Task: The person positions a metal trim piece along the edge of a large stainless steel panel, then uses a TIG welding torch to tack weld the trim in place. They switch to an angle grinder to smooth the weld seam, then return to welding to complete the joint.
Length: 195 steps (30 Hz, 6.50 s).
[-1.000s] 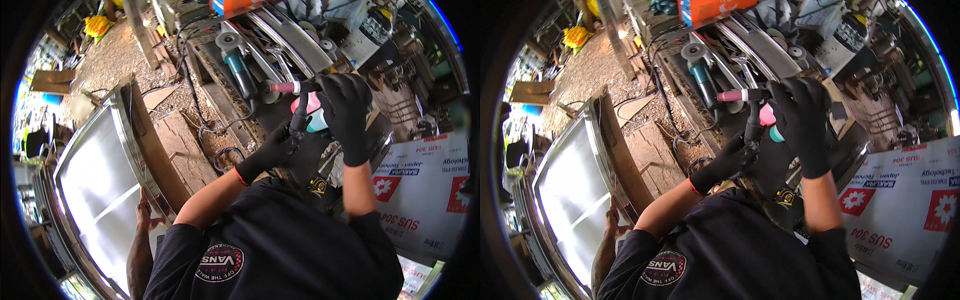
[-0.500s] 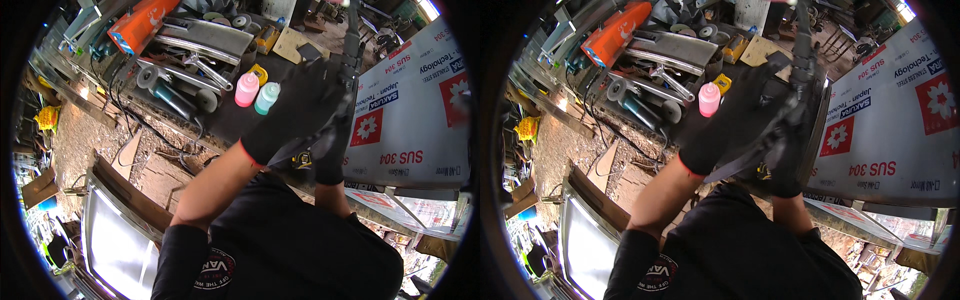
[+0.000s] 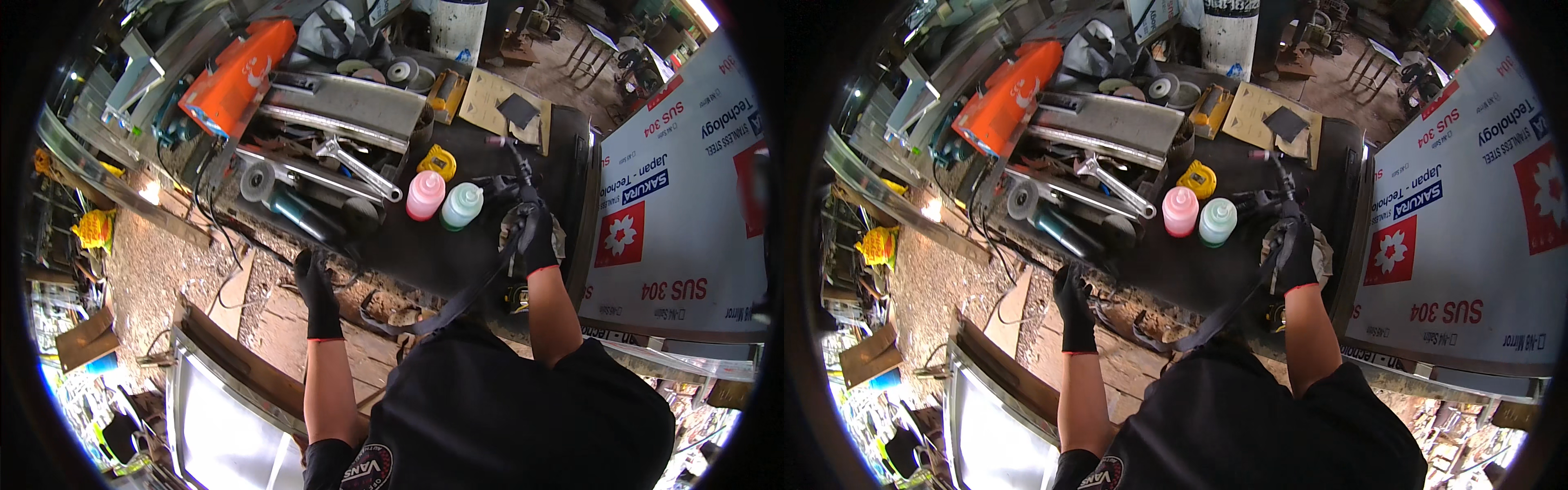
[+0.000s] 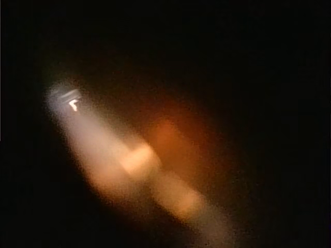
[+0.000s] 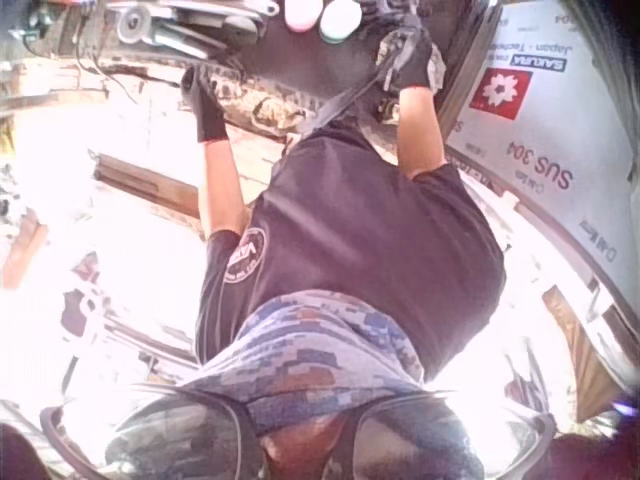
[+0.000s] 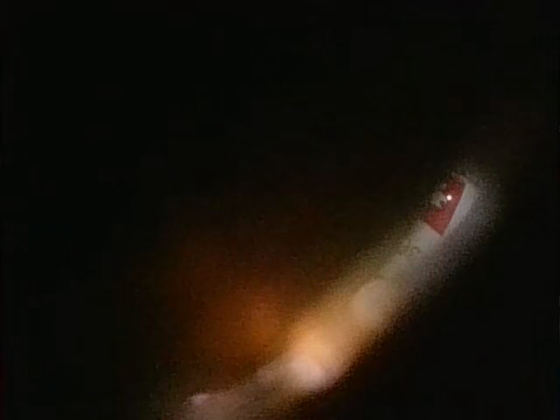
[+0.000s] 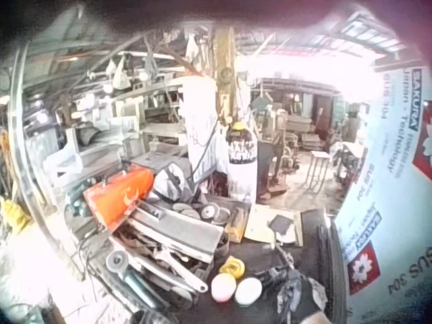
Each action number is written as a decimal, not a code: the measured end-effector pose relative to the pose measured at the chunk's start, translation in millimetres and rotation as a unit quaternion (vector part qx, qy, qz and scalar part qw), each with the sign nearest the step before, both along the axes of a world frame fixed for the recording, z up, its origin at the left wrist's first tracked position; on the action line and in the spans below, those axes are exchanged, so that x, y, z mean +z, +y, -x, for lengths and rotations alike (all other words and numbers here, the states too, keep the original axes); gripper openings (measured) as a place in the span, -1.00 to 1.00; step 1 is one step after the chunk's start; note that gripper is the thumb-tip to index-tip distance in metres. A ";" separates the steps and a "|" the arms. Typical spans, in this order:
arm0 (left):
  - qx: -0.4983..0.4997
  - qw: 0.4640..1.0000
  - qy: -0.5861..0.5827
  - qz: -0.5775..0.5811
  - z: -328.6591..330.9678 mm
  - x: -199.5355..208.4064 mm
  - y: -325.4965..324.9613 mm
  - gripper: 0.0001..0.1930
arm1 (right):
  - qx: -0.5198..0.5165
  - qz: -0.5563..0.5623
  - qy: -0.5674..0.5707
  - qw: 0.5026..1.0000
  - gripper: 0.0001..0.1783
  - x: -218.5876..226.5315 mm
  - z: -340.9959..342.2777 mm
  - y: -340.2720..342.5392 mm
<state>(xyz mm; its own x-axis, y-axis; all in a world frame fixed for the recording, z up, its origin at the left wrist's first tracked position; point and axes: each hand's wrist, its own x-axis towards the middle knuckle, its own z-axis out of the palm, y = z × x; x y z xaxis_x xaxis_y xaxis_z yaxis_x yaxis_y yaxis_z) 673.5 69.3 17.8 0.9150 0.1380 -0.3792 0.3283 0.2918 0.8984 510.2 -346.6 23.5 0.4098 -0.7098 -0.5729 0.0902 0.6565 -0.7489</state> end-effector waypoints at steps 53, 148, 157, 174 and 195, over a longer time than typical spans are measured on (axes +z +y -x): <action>0.000 0.817 -0.199 0.541 129.9 51.7 66.4 0.02 | 0.801 -0.261 -0.213 0.495 -0.52 58.7 -56.1 271.1; -0.103 0.807 -0.147 0.562 149.8 31.7 63.7 -0.15 | 0.692 0.143 -0.322 0.630 -0.30 132.5 -97.2 311.6; -0.005 0.871 -0.153 0.467 158.8 44.3 61.7 -0.08 | 0.695 0.222 -0.357 0.584 -0.34 117.9 -92.8 291.4; -0.079 0.827 -0.147 0.537 138.5 46.4 41.9 -0.08 | 0.624 0.229 -0.400 0.631 -0.32 84.3 -110.6 282.5; -0.131 0.794 -0.144 0.576 124.4 41.9 40.7 -0.36 | 0.582 0.072 -0.398 0.705 -0.53 122.3 -88.8 308.2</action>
